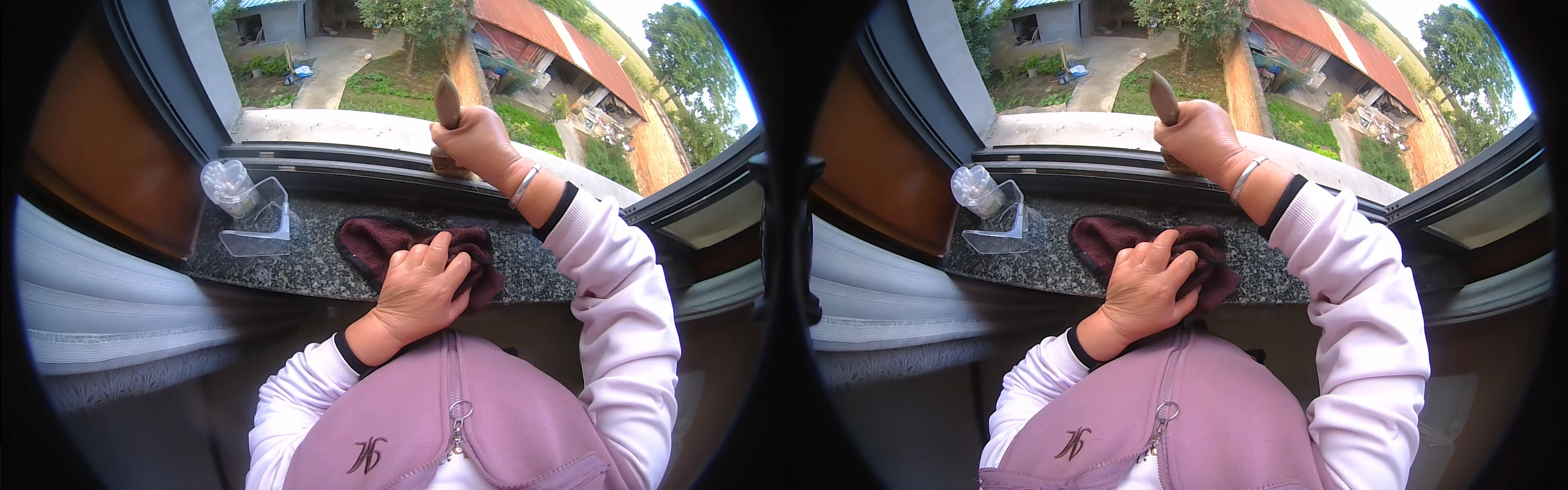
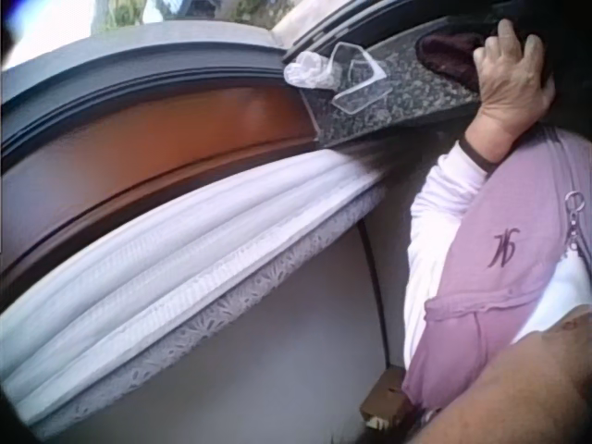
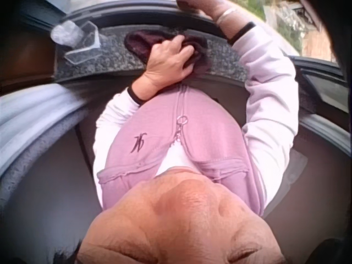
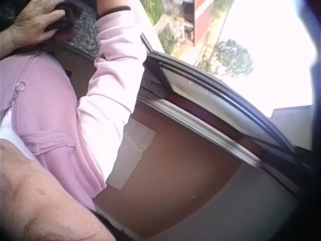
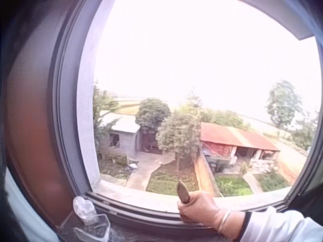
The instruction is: The person cleans the window sill and frame using a cloth and a brush. They wipe the sill, brush the frame grooves, and repeatedly wipe different sections while another person cleans the window glass with a long-handled tool in the background.
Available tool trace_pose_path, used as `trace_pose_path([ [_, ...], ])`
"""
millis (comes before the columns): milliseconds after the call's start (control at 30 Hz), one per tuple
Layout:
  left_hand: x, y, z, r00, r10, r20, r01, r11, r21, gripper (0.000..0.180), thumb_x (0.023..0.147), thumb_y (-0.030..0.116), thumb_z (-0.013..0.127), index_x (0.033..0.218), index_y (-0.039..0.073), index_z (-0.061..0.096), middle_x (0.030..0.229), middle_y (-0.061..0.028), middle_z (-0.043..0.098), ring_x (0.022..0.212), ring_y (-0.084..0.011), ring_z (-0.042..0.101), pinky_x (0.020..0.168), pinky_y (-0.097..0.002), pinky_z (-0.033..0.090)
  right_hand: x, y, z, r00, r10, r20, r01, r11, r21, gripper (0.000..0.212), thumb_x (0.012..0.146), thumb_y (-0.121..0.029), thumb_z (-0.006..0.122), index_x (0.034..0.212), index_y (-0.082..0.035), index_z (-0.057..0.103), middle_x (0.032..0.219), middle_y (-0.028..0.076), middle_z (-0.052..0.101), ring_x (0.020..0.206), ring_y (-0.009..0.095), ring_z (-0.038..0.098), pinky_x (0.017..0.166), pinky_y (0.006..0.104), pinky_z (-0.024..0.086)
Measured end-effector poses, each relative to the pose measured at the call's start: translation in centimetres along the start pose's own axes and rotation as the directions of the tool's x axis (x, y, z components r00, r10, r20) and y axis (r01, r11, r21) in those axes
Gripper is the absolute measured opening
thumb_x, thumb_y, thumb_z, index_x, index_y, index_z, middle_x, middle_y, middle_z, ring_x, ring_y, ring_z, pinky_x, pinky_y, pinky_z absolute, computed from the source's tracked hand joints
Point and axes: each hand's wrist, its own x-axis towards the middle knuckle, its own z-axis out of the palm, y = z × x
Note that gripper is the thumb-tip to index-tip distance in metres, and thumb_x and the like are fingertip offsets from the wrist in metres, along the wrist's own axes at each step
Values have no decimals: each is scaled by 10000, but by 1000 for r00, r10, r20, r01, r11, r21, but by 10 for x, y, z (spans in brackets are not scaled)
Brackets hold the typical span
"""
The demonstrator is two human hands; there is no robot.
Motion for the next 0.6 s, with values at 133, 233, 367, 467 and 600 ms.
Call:
trace_pose_path([
  [133, -1, -2, 0, 1000, 13, -25, -14, 999, -32, 377, 637, 270, 719, 962, 149, 572, 1135, -122, 493, 823, -229, 517, 677, -352, 386, 13, -32, 34, 997, -77, 28, 77, 997, 22, 222, 778, -259, 582, 709, -61, 655, 558, 113, 596, 548, 230, 627, 577, 307, 487],
  [233, -3, -1, 0, 999, 8, -34, -9, 999, -37, 402, 633, 270, 722, 982, 148, 565, 1139, -119, 488, 851, -232, 509, 693, -359, 388, 23, -54, 56, 993, -43, 108, 32, 995, 98, 230, 790, -248, 577, 693, -56, 658, 537, 80, 600, 498, 186, 613, 539, 284, 485],
  [367, -4, 1, 1, 1000, -4, -16, 4, 1000, -23, 428, 632, 274, 726, 1006, 150, 559, 1145, -115, 480, 876, -236, 505, 722, -363, 391, 26, -77, 73, 987, -66, 144, 20, 954, 299, 252, 800, -262, 607, 717, -29, 659, 516, 55, 576, 459, 154, 578, 525, 281, 480],
  [467, -5, 3, 1, 1000, -15, -8, 15, 1000, 7, 431, 634, 280, 733, 1007, 154, 558, 1146, -114, 476, 883, -238, 505, 737, -363, 396, 27, -83, 61, 955, -167, 246, 124, 976, 181, 266, 797, -278, 670, 747, -17, 665, 554, 48, 597, 505, 139, 589, 552, 285, 484],
  [600, -4, 6, 0, 1000, -24, 6, 24, 998, 51, 429, 633, 283, 741, 1002, 159, 560, 1148, -111, 472, 875, -245, 512, 735, -366, 407, 26, -75, 26, 946, -246, 212, 207, 959, 191, 269, 788, -285, 709, 762, -20, 673, 619, 54, 625, 547, 121, 582, 575, 280, 484],
])
